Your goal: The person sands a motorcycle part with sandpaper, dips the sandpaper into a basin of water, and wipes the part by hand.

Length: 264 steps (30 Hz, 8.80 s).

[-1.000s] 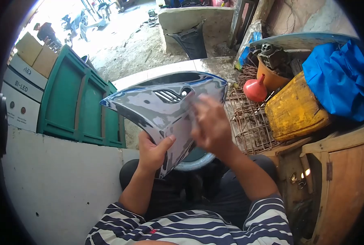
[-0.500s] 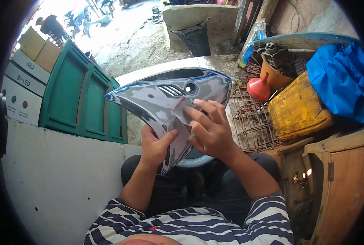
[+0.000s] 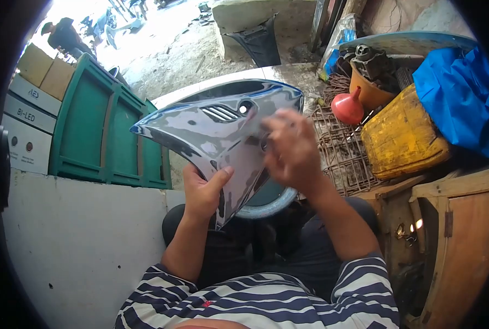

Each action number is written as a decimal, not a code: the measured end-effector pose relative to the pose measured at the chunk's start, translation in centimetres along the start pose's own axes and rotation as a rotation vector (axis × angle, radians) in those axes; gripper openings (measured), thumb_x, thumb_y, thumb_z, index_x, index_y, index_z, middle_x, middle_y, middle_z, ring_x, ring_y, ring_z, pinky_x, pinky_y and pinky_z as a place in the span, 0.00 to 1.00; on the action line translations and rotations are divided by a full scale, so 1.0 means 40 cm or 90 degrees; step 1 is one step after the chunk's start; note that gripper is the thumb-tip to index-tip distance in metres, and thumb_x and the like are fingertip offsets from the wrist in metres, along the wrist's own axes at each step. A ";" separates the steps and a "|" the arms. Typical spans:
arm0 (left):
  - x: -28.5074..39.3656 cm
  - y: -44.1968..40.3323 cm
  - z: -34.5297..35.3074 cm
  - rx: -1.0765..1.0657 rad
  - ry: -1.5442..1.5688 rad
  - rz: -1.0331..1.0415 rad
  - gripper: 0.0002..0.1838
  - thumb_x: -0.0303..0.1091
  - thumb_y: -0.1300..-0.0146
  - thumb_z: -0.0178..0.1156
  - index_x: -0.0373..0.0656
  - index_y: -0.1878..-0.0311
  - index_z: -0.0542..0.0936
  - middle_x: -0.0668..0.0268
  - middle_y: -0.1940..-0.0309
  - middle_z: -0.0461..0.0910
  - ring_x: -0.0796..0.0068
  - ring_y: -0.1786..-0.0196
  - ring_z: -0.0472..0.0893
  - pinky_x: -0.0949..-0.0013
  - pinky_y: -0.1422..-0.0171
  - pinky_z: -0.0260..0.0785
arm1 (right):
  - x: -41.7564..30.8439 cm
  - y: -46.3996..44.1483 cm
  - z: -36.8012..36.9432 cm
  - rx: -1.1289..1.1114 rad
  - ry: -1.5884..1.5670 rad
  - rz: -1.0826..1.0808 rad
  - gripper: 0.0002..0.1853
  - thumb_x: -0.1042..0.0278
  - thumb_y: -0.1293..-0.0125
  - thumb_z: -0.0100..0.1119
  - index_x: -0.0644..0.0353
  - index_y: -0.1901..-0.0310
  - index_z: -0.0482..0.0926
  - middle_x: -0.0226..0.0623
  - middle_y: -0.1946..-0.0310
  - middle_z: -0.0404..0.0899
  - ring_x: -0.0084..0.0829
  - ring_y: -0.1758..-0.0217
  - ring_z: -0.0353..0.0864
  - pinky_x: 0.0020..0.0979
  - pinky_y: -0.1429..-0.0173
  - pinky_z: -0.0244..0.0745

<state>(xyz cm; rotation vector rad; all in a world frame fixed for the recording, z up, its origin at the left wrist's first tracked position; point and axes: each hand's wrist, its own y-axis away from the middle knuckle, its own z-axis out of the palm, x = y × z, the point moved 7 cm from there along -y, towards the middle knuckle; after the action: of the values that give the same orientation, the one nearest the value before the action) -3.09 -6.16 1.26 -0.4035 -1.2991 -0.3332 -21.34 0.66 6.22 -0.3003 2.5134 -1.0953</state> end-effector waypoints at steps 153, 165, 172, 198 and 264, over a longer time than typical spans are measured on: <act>-0.008 0.000 -0.003 0.004 -0.045 0.005 0.19 0.21 0.37 0.68 0.29 0.43 0.81 0.57 0.50 0.87 0.70 0.47 0.85 0.65 0.37 0.75 | 0.089 0.006 0.033 0.015 -0.055 0.107 0.10 0.78 0.37 0.61 0.58 0.54 0.83 0.44 0.46 0.84 0.51 0.40 0.83 0.47 0.35 0.78; -0.002 -0.003 -0.004 0.004 -0.027 0.008 0.18 0.21 0.37 0.67 0.29 0.44 0.81 0.57 0.50 0.87 0.70 0.47 0.85 0.65 0.38 0.75 | 0.073 0.006 0.031 0.031 -0.023 0.075 0.11 0.80 0.38 0.62 0.60 0.54 0.82 0.46 0.47 0.84 0.52 0.43 0.84 0.47 0.37 0.78; -0.007 -0.002 -0.004 -0.005 -0.011 -0.012 0.19 0.21 0.37 0.67 0.29 0.43 0.80 0.57 0.49 0.87 0.71 0.47 0.85 0.65 0.38 0.75 | -0.060 0.003 0.022 0.000 -0.060 -0.007 0.11 0.79 0.39 0.62 0.60 0.55 0.81 0.46 0.47 0.83 0.51 0.40 0.83 0.48 0.37 0.77; -0.013 -0.001 -0.003 -0.005 -0.019 -0.012 0.18 0.22 0.37 0.68 0.30 0.44 0.81 0.57 0.50 0.87 0.72 0.48 0.85 0.65 0.39 0.76 | -0.032 0.010 0.033 0.015 0.004 -0.019 0.11 0.76 0.40 0.62 0.57 0.55 0.81 0.42 0.49 0.82 0.47 0.44 0.82 0.50 0.39 0.73; 0.010 0.010 0.017 -0.018 -0.099 0.051 0.15 0.24 0.41 0.69 0.29 0.51 0.83 0.57 0.57 0.88 0.71 0.53 0.86 0.66 0.44 0.77 | -0.035 0.003 0.010 0.041 -0.043 -0.058 0.13 0.81 0.41 0.63 0.58 0.54 0.81 0.44 0.47 0.83 0.51 0.42 0.83 0.50 0.36 0.78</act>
<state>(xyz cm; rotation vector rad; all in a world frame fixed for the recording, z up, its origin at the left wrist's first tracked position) -3.38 -5.50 1.76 -0.5117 -1.4272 -0.2564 -19.91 0.94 6.25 -0.4297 2.4205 -1.1789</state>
